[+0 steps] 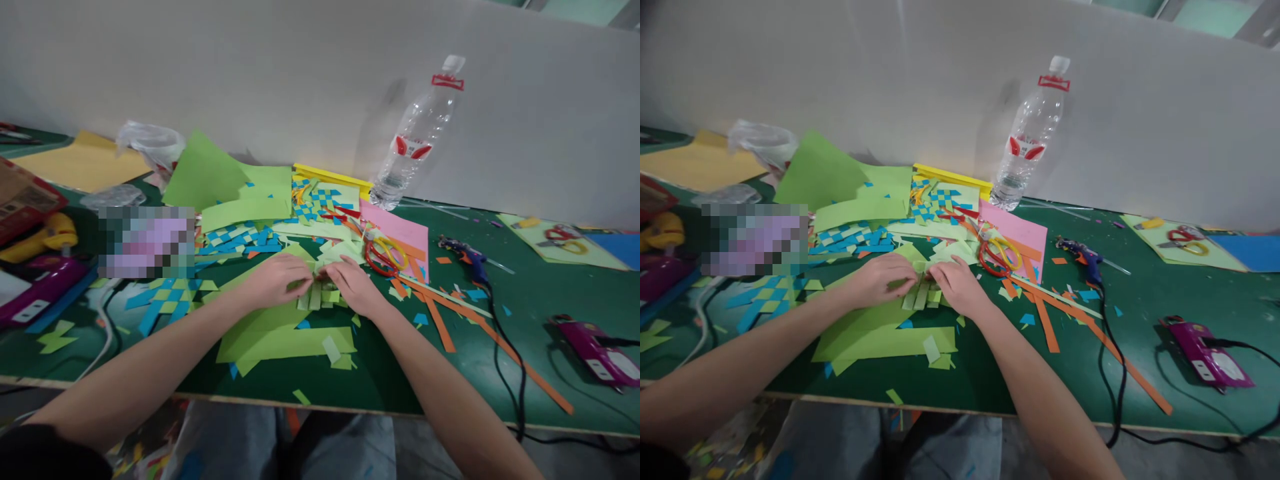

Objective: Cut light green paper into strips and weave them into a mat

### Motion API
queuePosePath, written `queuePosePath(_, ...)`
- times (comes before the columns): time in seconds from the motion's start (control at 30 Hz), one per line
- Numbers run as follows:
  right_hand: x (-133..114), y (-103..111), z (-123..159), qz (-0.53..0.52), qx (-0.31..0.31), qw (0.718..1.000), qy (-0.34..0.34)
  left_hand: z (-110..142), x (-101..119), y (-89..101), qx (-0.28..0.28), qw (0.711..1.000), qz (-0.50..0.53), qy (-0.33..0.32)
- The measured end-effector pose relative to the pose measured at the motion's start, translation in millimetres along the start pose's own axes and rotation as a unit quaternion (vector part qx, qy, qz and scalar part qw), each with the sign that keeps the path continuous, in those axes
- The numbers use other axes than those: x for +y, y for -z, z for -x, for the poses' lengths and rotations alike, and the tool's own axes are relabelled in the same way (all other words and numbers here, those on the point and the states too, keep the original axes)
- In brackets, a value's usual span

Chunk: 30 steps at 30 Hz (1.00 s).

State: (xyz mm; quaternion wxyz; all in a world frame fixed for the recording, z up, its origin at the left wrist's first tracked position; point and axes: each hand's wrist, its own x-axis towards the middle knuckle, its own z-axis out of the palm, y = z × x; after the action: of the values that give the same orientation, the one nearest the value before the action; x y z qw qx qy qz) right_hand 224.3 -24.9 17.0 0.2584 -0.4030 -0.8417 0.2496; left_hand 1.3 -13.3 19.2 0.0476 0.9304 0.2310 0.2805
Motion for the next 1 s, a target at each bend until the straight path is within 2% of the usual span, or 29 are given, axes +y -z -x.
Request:
queuePosePath(0.1,1,2,0,0.009,-0.009,1.000,0.004,-1,2,1.0,-0.008,1.000,0.007,-0.019)
queuePosePath(0.23,2,5,0,0.015,-0.022,1.000,0.006,-3,5,2.1,-0.051,0.998,0.021,-0.041)
queuePosePath(0.33,2,7,1,0.004,-0.029,1.000,0.004,-3,5,1.9,-0.076,0.996,0.029,-0.035)
queuePosePath(0.47,0,11,2,-0.021,-0.027,0.999,0.008,-2,3,3.3,-0.071,0.997,0.028,-0.022)
queuePosePath(0.7,-2,31,6,0.002,-0.003,1.000,0.015,3,-9,4.6,-0.081,0.993,0.032,0.074)
queuePosePath(0.9,9,40,9,0.066,-0.078,0.995,0.022,6,-16,4.6,-0.147,0.972,0.066,0.173)
queuePosePath(1.0,14,39,9,0.077,-0.102,0.991,0.024,6,-18,4.3,-0.172,0.964,0.074,0.190)
